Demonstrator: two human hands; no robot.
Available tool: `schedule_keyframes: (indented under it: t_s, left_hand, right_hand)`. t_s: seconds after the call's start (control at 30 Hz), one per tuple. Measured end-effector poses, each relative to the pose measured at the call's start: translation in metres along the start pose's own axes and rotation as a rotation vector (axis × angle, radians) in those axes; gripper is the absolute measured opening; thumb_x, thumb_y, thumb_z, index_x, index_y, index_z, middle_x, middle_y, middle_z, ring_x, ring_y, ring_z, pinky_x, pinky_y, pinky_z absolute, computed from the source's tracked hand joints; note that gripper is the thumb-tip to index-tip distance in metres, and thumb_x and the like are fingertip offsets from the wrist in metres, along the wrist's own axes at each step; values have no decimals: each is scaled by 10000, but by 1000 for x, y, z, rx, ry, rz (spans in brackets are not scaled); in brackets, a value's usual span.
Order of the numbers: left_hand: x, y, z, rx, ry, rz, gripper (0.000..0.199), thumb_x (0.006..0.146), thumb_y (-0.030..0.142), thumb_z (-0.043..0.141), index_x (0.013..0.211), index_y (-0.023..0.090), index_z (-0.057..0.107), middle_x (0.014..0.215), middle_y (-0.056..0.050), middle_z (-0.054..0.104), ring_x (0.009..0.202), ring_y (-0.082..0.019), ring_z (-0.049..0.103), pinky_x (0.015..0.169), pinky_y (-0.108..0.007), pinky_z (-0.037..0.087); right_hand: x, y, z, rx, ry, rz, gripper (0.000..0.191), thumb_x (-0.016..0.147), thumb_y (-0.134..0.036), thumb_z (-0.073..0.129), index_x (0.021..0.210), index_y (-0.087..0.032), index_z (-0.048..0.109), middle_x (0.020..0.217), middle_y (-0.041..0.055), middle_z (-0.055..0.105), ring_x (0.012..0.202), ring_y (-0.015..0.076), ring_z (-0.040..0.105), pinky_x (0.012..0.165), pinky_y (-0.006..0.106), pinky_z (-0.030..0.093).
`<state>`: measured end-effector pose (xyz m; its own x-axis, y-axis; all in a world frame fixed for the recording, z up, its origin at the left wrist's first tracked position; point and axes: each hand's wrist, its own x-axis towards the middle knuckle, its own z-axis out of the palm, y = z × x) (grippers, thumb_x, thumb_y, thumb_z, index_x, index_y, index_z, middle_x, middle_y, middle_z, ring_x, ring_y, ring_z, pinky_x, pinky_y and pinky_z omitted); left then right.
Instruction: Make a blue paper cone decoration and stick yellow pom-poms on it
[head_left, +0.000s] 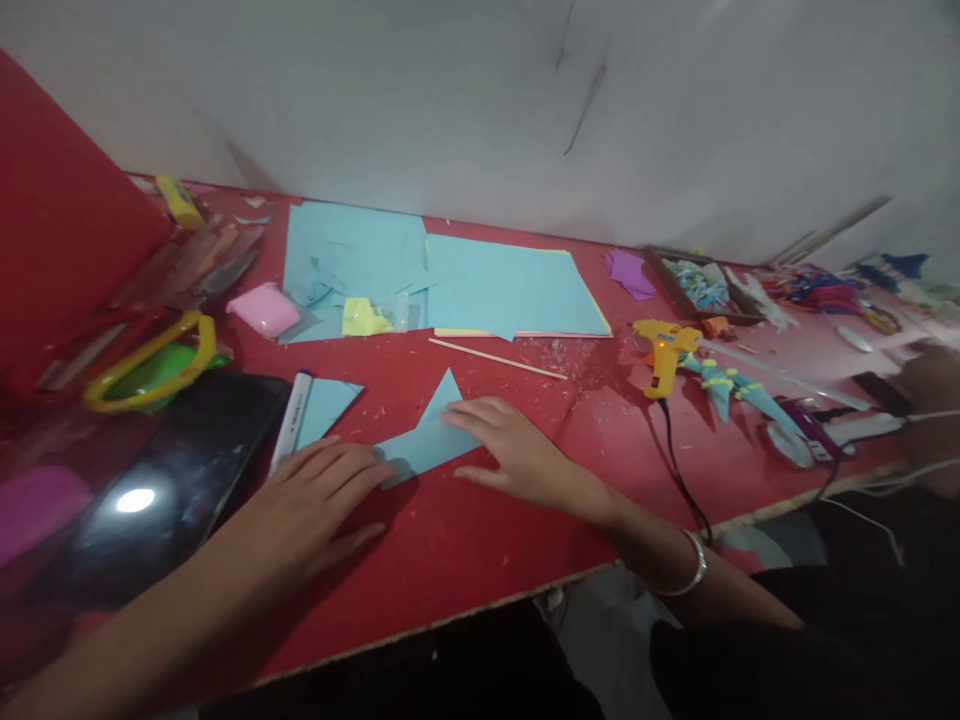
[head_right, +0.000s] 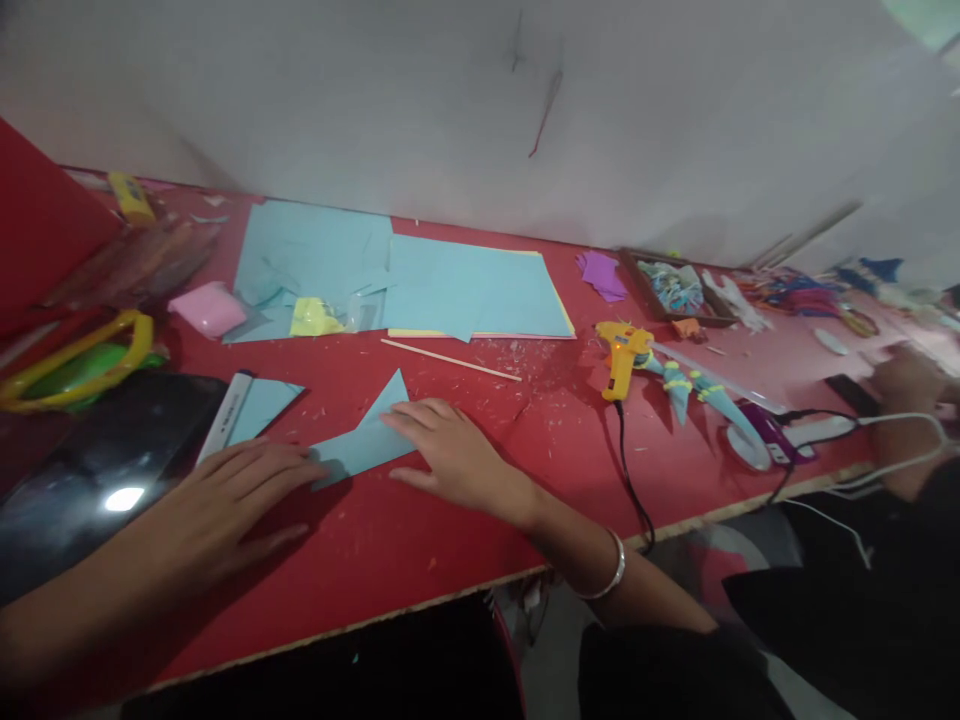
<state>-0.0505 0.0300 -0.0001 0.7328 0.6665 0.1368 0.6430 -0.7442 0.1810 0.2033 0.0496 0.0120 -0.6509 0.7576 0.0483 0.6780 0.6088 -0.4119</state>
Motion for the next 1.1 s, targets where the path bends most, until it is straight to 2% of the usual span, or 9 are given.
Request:
schedule_keyframes:
  t_s: [0.1,0.27,0.4,0.5,0.63,0.77,0.83,0.97,1.1]
  left_hand:
    - [6,-3,0,-74,-20,-56,440,785,357,536,1195,220,454,1125,-70,583,996,-232,564,777,-339,478]
    - [16,-6,1,-6,60,-26,511,800,376,523,1262,197,399,1223,-117,524,1097,-265,511,860,-391,453]
    - [21,-6,-8,175,156,120,433,842,130,369,1256,242,429,1173,-74,588,1050,-239,546,885,-405,416]
    - [24,-3,-25,285,240,198,479,833,30,289,1225,246,459,1065,-37,654,899,-194,607,834,-365,427]
    - [33,4,-47,361,362,223,376,857,72,314,1076,254,559,850,10,698,711,-151,615,782,-324,430]
    - [45,6,-62,264,437,124,255,892,230,369,785,215,600,602,34,638,546,-136,567,618,-283,435]
    - [49,7,-69,134,437,44,330,901,292,355,655,204,558,505,44,568,494,-121,527,534,-251,410]
    - [53,17,-80,-115,420,34,317,889,251,359,616,186,507,494,55,523,465,-86,475,497,-211,386]
    - [55,23,-85,-205,399,68,367,885,234,346,531,181,423,436,65,421,408,-70,397,472,-206,364]
  right_hand:
    - [8,5,0,54,33,68,495,792,-321,576,1235,-145,444,1137,105,541,1037,212,468,890,346,401]
    - [20,8,-5,314,-16,135,93,804,-204,530,832,-137,588,800,27,574,750,132,503,701,260,401]
    - [26,3,-19,682,-8,268,186,836,-267,448,716,-148,524,640,-29,478,585,87,437,547,209,348]
    - [30,-2,-33,793,-5,308,203,825,-302,458,691,-156,507,622,-35,467,565,79,434,536,209,350]
    - [37,-9,-54,618,29,183,174,831,-290,462,754,-159,547,716,-3,559,644,91,505,609,226,409]
    - [43,-25,-73,149,365,-120,201,861,-231,401,940,-167,575,955,48,592,916,130,527,838,296,386]
    - [44,-36,-78,-84,420,-212,228,857,-218,376,899,-180,596,952,43,591,911,139,523,878,334,347]
    - [45,-52,-72,-245,371,-323,227,795,-180,370,770,-171,595,698,14,595,664,119,512,676,279,370]
    - [48,-56,-62,-245,428,-326,246,763,-173,340,627,-172,545,541,-18,534,500,91,424,524,244,291]
